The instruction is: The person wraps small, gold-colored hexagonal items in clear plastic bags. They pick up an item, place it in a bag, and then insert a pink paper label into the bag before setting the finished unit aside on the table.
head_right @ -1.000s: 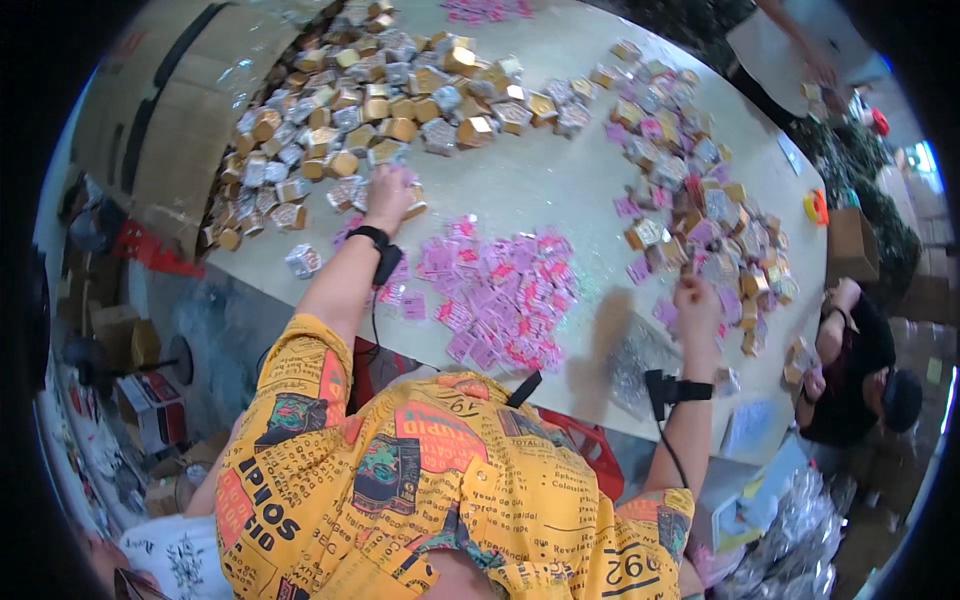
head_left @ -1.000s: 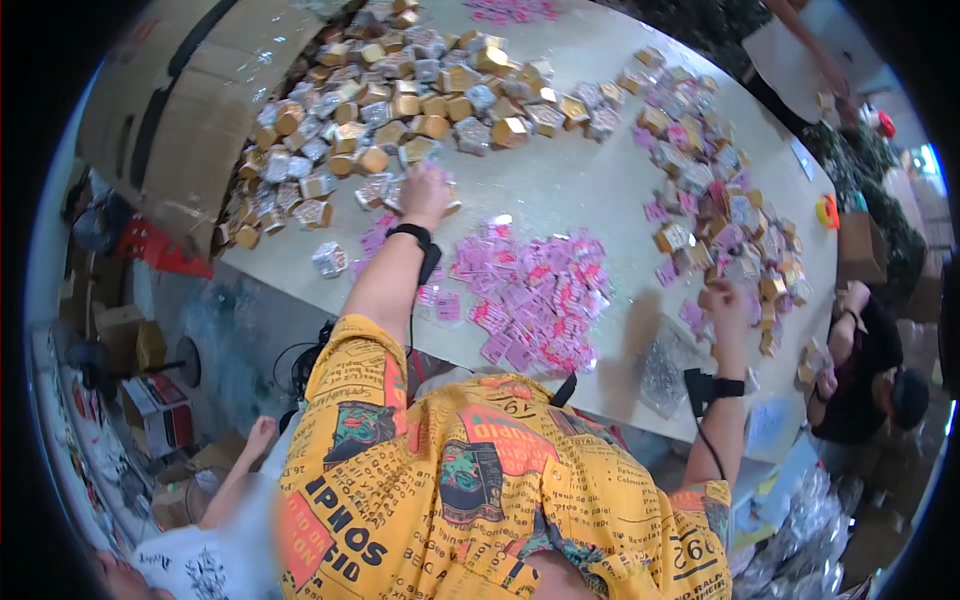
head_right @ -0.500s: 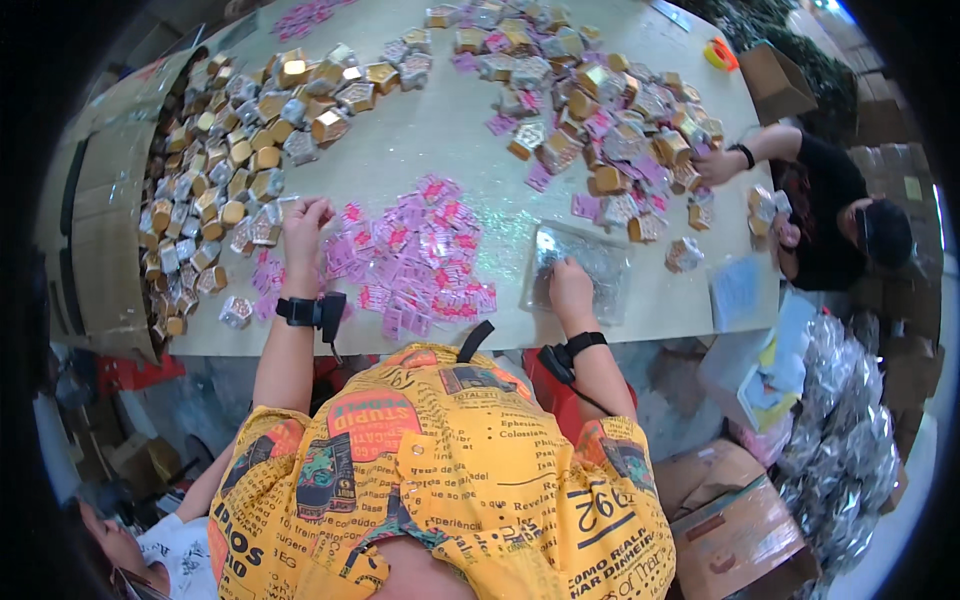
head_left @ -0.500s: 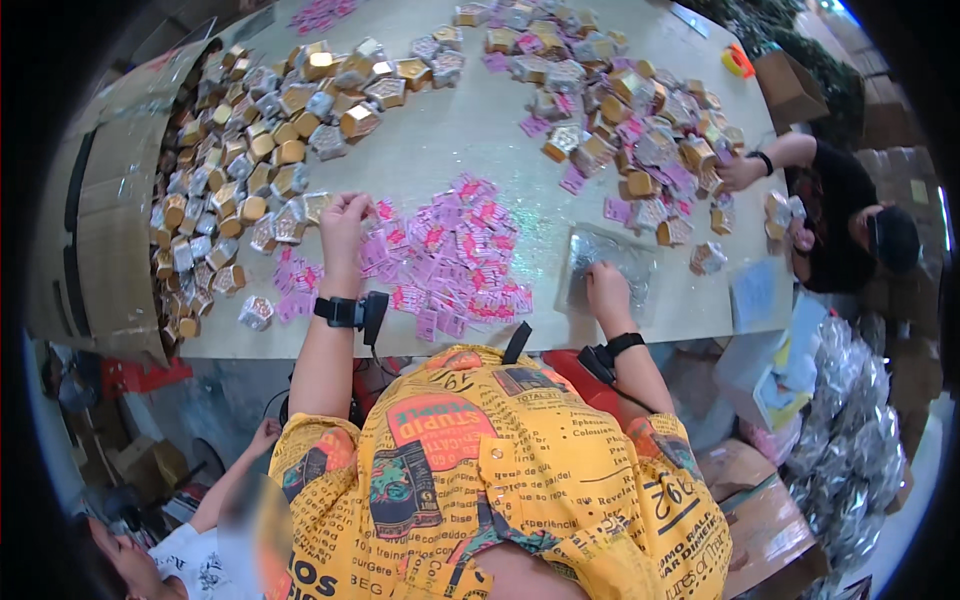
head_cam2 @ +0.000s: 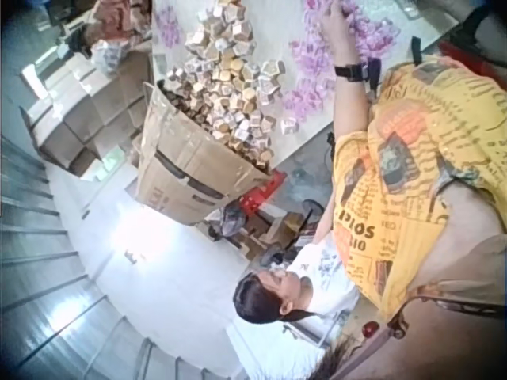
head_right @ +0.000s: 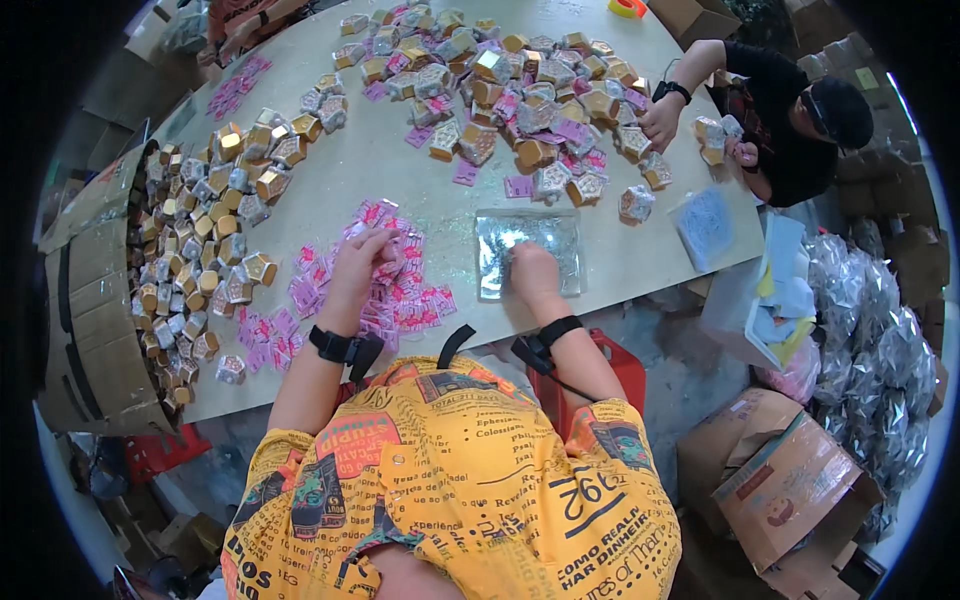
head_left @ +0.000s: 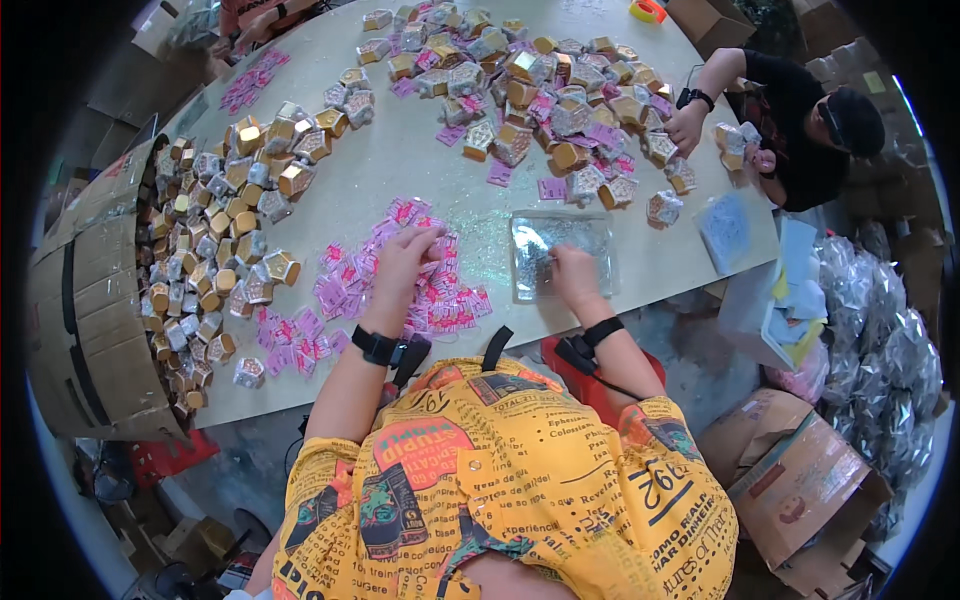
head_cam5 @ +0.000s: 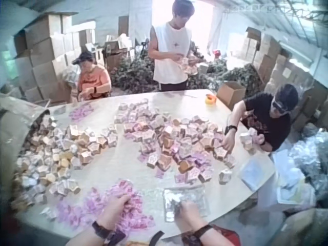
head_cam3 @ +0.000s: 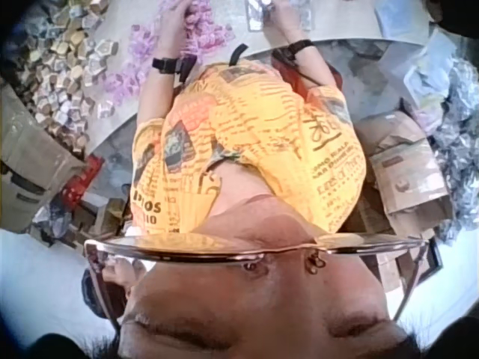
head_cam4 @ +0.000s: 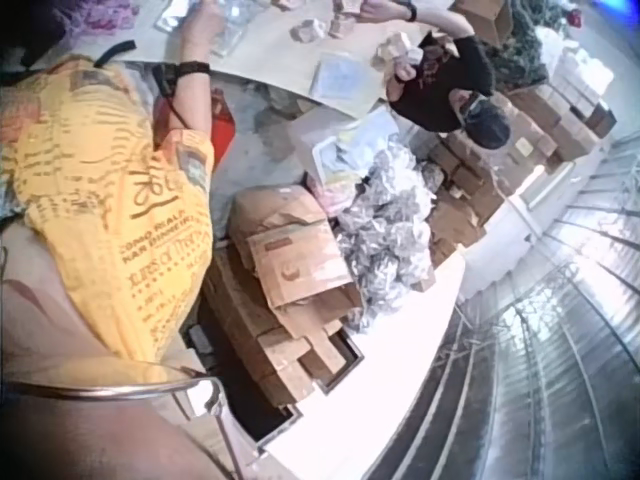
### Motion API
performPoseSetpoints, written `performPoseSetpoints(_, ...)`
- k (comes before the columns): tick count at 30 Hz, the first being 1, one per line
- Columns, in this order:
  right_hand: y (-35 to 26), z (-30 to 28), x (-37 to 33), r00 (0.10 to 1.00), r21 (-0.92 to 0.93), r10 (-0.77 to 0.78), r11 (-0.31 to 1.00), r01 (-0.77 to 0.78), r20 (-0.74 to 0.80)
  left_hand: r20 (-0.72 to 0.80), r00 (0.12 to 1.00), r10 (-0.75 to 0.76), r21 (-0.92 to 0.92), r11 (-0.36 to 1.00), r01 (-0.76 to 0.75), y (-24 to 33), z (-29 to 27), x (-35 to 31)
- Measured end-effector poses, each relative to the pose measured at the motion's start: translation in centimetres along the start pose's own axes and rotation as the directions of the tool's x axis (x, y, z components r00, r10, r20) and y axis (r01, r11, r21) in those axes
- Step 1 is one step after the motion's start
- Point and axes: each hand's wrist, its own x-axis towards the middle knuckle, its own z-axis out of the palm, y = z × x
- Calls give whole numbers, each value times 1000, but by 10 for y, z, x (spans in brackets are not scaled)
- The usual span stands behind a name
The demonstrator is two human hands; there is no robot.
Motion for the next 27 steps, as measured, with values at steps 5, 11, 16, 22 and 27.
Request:
performPoseSetpoints(5,19,-9,-10,986,417,162,899,-136,-27,173,985,-12,29,1000,8,-7,35,-1)
performPoseSetpoints(11,8,-33,-11,953,749,249,595,-293,176,315,949,-20,292,953,-76,-12,83,-9)
performPoseSetpoints(16,-26,-62,-8,956,859,178,424,-288,233,338,941,-11,123,992,-32,-17,104,-5)
performPoseSetpoints(22,-32,-55,1,875,873,83,64,-483,477,245,960,131,242,951,-192,-14,108,-10)
performPoseSetpoints(27,-41,-50,10,832,832,-12,21,-555,555,107,948,299,530,790,-309,3,108,-27)
